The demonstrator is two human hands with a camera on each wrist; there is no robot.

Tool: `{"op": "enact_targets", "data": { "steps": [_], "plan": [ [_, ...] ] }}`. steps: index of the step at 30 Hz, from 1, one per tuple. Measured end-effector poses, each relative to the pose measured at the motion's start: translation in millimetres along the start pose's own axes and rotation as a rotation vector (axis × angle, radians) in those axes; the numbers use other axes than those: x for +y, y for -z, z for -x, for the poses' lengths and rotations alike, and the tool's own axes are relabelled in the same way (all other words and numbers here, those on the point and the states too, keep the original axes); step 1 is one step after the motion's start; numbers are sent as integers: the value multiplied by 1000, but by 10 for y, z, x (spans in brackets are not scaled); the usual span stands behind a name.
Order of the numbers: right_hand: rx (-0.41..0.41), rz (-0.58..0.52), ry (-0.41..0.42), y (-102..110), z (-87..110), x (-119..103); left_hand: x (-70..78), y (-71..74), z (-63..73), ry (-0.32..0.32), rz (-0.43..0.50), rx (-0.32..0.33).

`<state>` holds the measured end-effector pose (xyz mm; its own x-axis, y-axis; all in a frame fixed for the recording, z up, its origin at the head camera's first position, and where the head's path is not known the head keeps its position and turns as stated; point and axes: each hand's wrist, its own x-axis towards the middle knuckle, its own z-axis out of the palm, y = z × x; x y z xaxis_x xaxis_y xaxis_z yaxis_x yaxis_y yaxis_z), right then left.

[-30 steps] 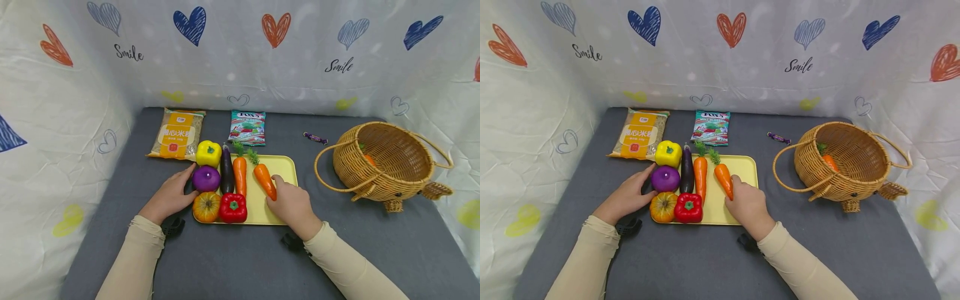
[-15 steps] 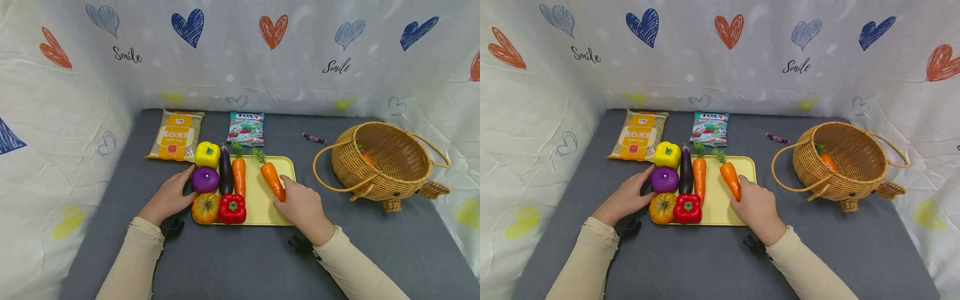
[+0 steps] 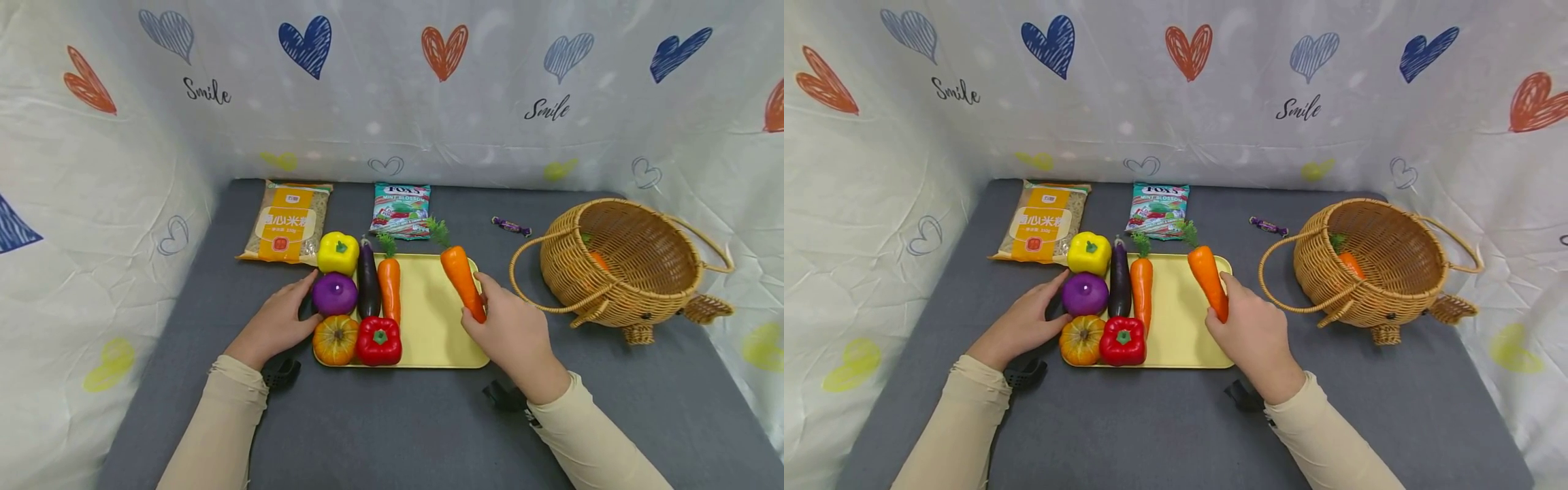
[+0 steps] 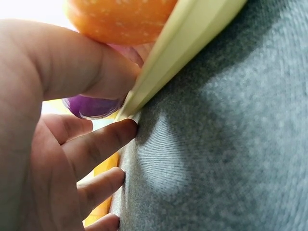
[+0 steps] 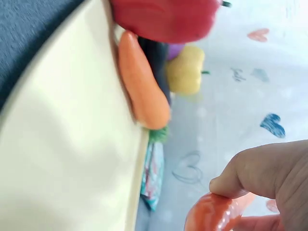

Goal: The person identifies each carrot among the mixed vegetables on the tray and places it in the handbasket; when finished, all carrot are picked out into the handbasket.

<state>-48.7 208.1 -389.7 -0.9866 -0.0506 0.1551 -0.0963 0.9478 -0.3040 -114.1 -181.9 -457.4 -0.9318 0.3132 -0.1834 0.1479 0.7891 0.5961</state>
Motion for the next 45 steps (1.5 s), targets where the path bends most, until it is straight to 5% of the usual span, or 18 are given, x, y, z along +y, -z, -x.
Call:
{"op": "enact_targets", "data": {
  "steps": [23,45],
  "plan": [
    [190,-2,-159,635,-24,447,-14,21,21,-35,0,9],
    [187,58,-389,1032,-29,1080,-27,10,10,-42,-4,6]
  ]
}}
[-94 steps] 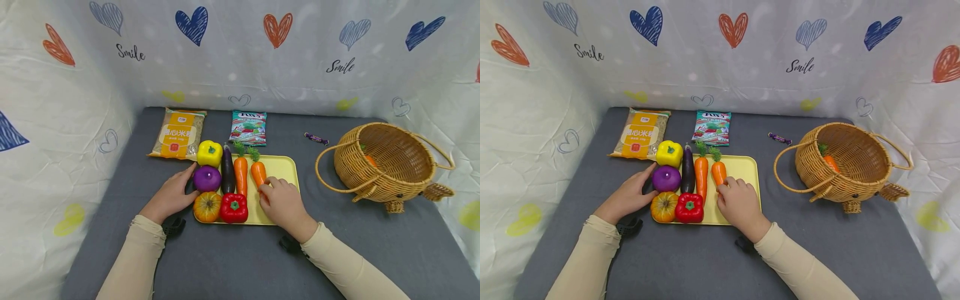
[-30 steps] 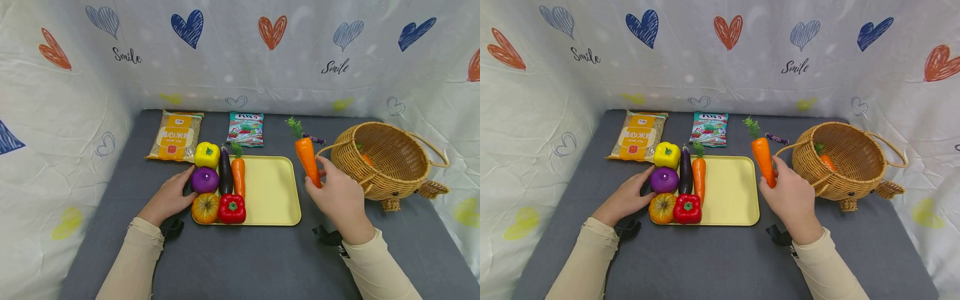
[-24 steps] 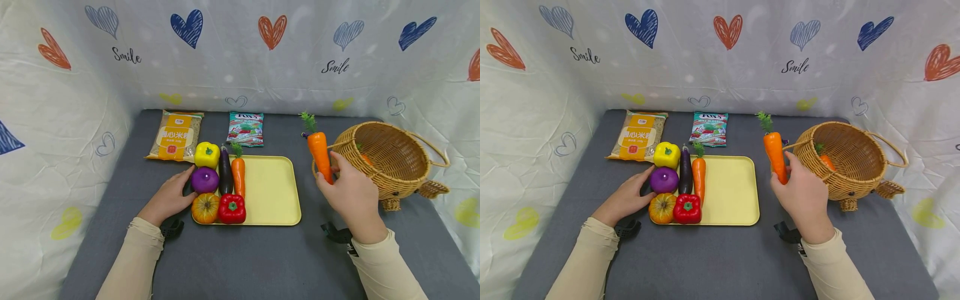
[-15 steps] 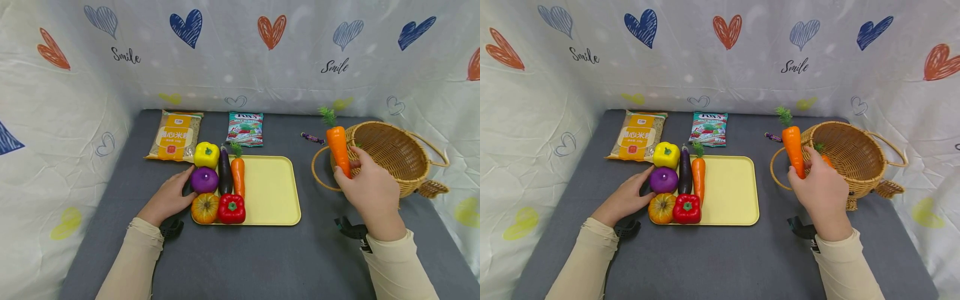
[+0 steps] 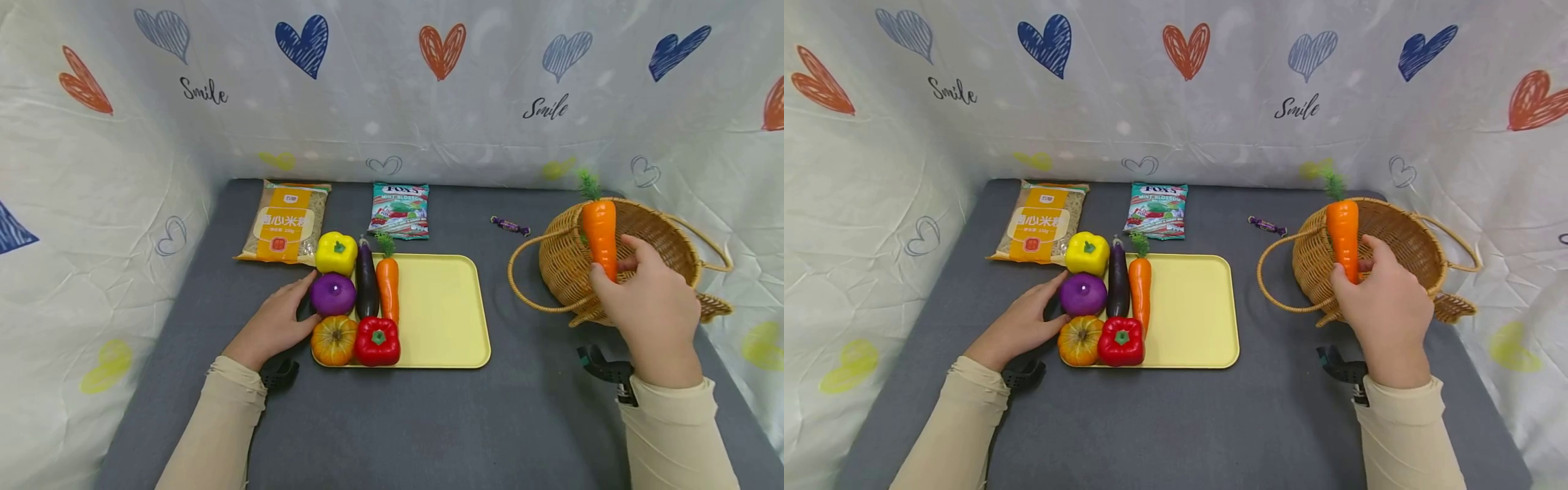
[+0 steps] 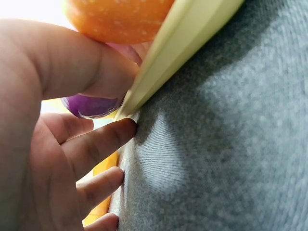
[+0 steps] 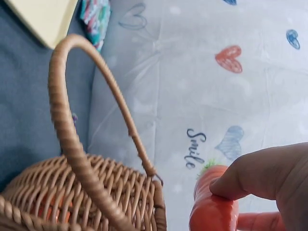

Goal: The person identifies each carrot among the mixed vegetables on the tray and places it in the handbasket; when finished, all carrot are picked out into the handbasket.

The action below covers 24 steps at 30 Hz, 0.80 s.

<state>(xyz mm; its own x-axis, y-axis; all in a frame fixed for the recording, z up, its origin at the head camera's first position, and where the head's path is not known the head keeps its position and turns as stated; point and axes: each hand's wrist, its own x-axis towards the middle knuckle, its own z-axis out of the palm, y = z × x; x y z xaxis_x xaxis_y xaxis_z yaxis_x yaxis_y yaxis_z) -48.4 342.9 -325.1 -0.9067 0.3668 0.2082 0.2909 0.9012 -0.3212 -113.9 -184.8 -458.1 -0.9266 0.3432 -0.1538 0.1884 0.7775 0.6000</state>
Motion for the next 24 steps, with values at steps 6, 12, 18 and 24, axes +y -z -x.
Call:
{"op": "enact_targets", "data": {
  "steps": [6,12,18,24],
  "plan": [
    [-6,17,-82,44,-58,119,5,-5,1,17,-2,-7],
    [21,32,-120,54,-83,175,-7,-5,-6,19,-3,-7],
    [36,75,-61,7,-101,201,-6,-1,-6,22,2,-7],
    [55,54,-8,-93,-60,128,16,3,-3,18,4,-1]
  ]
}}
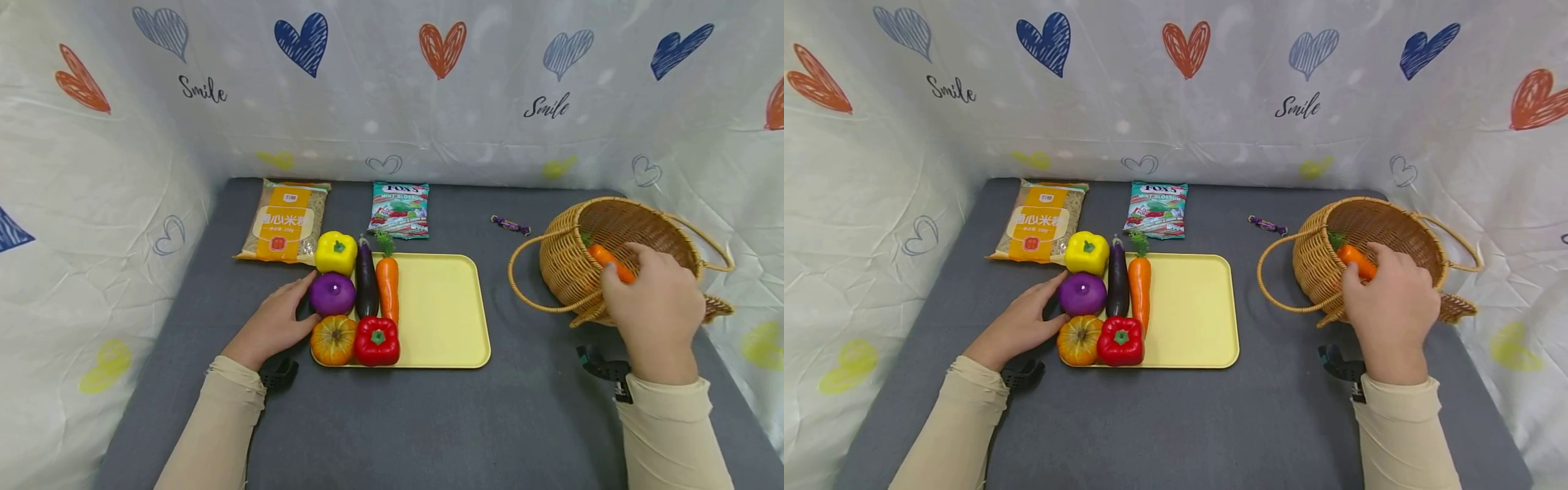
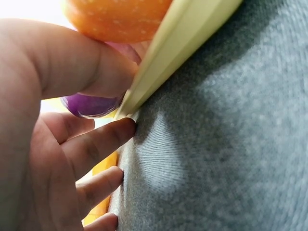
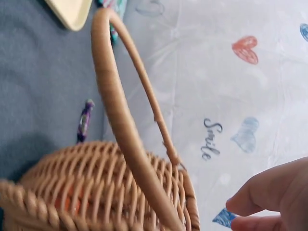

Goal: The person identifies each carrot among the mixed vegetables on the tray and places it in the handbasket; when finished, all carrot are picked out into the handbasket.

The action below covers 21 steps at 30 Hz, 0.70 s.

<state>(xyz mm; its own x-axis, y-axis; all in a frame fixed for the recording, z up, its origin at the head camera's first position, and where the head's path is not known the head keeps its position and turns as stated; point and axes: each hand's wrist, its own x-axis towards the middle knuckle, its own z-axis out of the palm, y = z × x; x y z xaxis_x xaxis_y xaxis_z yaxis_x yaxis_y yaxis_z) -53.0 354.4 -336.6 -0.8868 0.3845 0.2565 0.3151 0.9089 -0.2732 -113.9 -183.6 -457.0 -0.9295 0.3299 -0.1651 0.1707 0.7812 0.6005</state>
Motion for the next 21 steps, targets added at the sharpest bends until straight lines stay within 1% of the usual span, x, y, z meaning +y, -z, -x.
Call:
{"op": "enact_targets", "data": {
  "steps": [6,7,10,14,17,19,21],
  "plan": [
    [154,-86,132,-163,119,-269,3,10,23,4,-2,2],
    [171,-102,154,-191,141,-327,3,13,28,2,-2,2],
    [185,-137,219,-278,201,-504,-2,18,37,2,-4,1],
    [174,-161,310,-403,278,-743,-12,15,31,-7,-2,1],
    [158,-166,407,-525,337,-918,-15,8,14,-11,-3,-1],
    [124,-151,483,-619,378,-1036,-12,8,9,-8,-6,-3],
    [64,-129,554,-726,418,-1155,-6,6,6,-4,-8,-6]
  ]
}}
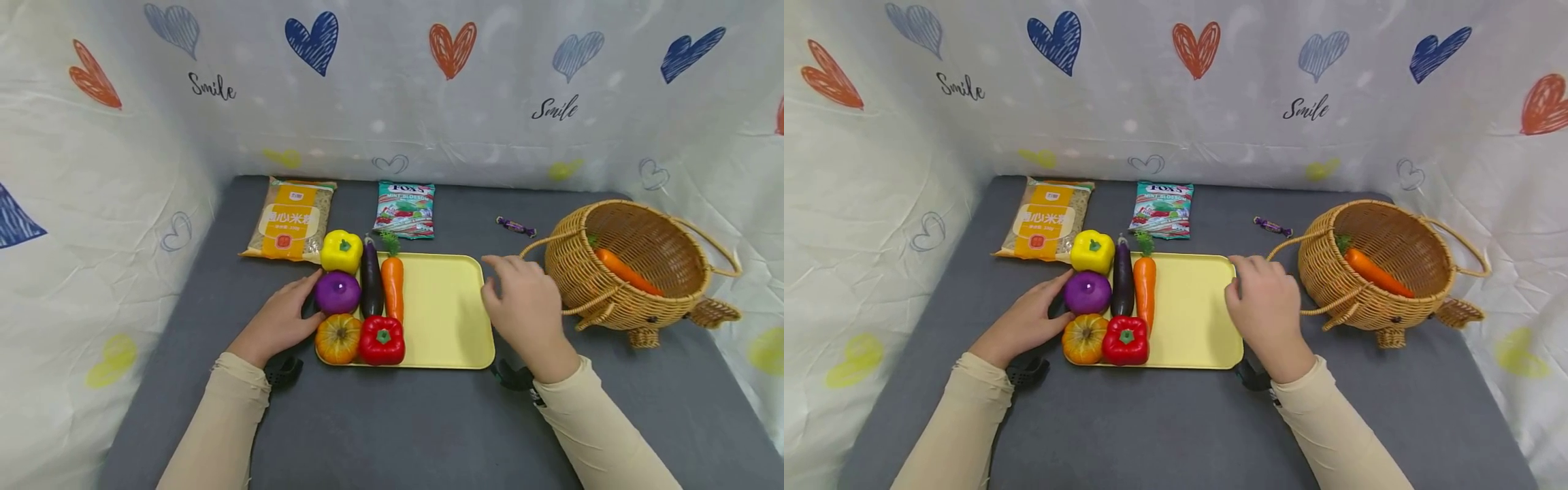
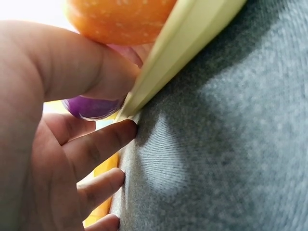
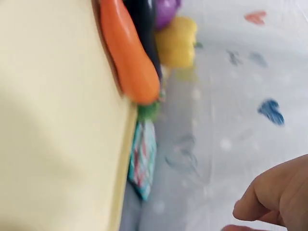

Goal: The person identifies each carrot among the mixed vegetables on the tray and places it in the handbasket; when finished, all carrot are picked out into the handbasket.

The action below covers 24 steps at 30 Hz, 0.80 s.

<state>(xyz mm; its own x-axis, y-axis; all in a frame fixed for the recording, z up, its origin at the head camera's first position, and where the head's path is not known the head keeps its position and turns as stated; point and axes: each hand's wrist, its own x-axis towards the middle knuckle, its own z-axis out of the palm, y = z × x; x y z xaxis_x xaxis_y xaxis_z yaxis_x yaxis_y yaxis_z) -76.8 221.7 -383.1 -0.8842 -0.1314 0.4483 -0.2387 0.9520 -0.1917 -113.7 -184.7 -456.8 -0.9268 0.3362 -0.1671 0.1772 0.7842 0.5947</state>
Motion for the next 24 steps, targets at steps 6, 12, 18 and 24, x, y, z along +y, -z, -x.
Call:
{"op": "enact_targets", "data": {
  "steps": [6,12,18,24],
  "plan": [
    [-347,-46,109,-367,-74,-352,-6,7,5,10,6,3],
    [-588,-94,222,-621,-129,-538,-2,8,-5,-5,12,8],
    [-618,-143,323,-660,-167,-623,-15,2,0,6,10,8],
    [-478,-80,355,-732,-191,-656,-5,21,2,11,8,5]
  ]
}}
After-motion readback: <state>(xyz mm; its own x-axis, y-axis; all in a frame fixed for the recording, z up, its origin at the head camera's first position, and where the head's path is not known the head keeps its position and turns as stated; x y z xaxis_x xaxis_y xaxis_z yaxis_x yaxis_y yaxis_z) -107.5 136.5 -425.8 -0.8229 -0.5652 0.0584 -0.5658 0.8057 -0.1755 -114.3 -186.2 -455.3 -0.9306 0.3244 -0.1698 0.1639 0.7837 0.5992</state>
